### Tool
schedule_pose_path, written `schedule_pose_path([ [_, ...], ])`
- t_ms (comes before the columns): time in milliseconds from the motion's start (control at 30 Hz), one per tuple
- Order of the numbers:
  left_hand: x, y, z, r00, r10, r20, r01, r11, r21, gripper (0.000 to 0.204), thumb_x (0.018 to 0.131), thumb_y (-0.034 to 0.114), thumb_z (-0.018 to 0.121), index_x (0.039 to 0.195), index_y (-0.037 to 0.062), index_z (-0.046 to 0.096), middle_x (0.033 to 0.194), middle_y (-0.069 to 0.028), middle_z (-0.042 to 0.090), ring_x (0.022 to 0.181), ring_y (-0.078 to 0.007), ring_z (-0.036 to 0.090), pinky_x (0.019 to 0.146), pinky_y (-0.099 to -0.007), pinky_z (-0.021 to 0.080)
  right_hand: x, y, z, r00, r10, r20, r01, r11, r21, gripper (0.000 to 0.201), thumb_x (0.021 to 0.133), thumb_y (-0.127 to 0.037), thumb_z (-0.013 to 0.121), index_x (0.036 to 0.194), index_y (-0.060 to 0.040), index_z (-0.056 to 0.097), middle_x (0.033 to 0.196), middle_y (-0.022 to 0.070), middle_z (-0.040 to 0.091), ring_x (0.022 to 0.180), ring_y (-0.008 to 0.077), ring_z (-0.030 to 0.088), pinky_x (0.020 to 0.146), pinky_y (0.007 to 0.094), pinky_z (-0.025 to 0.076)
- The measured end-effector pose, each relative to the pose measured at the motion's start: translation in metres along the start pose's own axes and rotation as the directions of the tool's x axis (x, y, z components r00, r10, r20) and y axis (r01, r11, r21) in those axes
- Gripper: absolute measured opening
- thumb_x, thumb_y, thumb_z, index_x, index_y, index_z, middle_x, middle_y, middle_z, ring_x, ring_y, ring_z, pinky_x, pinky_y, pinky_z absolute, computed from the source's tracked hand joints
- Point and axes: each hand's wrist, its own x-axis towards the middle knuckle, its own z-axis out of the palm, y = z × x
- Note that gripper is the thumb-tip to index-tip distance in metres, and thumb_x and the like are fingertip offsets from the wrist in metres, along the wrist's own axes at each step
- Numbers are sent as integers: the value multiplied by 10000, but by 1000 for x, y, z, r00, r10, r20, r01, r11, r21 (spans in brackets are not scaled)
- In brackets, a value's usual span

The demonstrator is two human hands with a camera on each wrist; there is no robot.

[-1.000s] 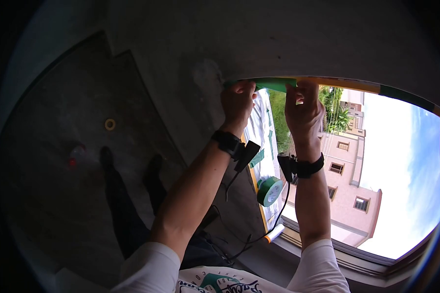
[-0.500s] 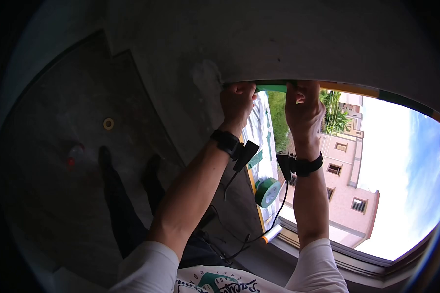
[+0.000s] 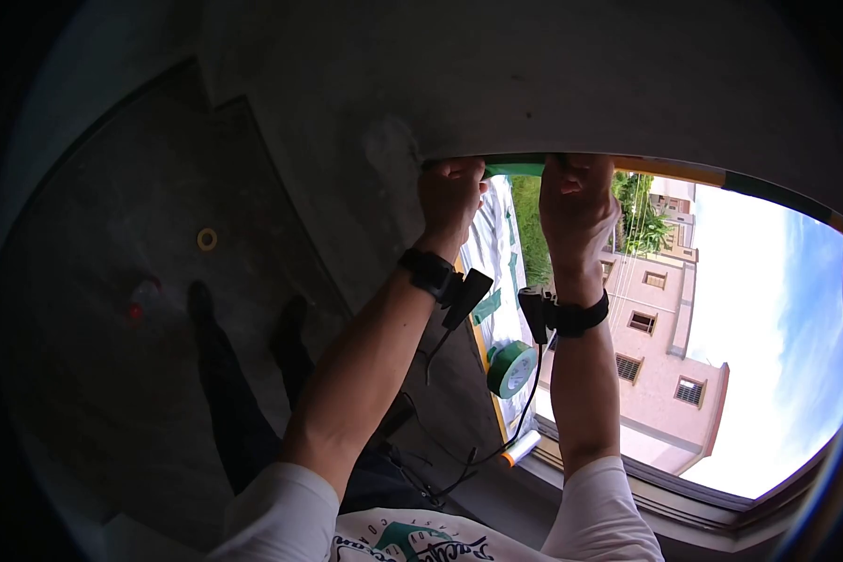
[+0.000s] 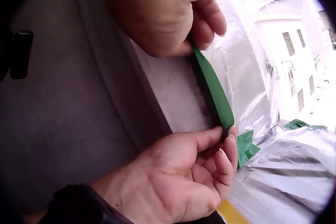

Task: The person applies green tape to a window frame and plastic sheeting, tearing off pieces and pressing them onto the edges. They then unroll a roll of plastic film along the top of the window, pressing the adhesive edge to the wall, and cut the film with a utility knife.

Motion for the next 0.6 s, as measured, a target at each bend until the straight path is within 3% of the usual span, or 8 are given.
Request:
schedule_pose_path([
  [67,1,1,0,1000,3,-4,-3,1000,8,176,867,170,729,895,4,675,779,-50,673,642,-121,668,496,-245,490,0,-1,-1,998,65,3,-65,998,-20,312,863,-90,745,1081,-71,523,788,77,715,651,199,732,567,283,563],
  [167,0,1,1,1000,-3,-7,4,1000,13,186,869,181,728,885,8,661,772,-49,665,639,-123,665,489,-242,487,-2,1,3,996,81,-39,-83,995,-53,343,854,-121,763,1078,-66,509,777,78,713,639,202,729,551,289,547],
  [233,-2,3,0,999,-36,8,36,997,65,231,876,246,723,991,57,656,881,-38,692,730,-123,664,612,-275,492,-2,-1,3,994,98,-41,-100,993,-63,341,854,-122,762,1071,-63,506,766,76,707,643,203,731,546,293,543],
  [300,-4,5,0,999,-35,-7,36,996,77,244,872,255,725,998,61,648,883,-39,691,735,-123,663,620,-282,494,-1,-1,3,992,116,-44,-119,990,-71,338,854,-122,762,1064,-59,504,756,74,700,647,204,732,542,297,539],
  [400,-3,7,1,999,-48,-19,50,995,92,260,868,271,723,1008,70,637,892,-37,691,744,-124,663,635,-293,496,-2,1,7,993,73,-88,-79,994,-70,305,869,-155,724,1048,-82,489,679,51,666,530,226,670,505,336,501],
  [600,-3,5,3,996,-88,-17,89,992,85,254,874,288,706,1011,84,638,918,-29,694,757,-128,671,655,-301,496,0,-11,7,977,171,-125,-188,971,-146,290,838,-208,768,923,-87,517,650,44,650,512,229,654,492,352,495],
])
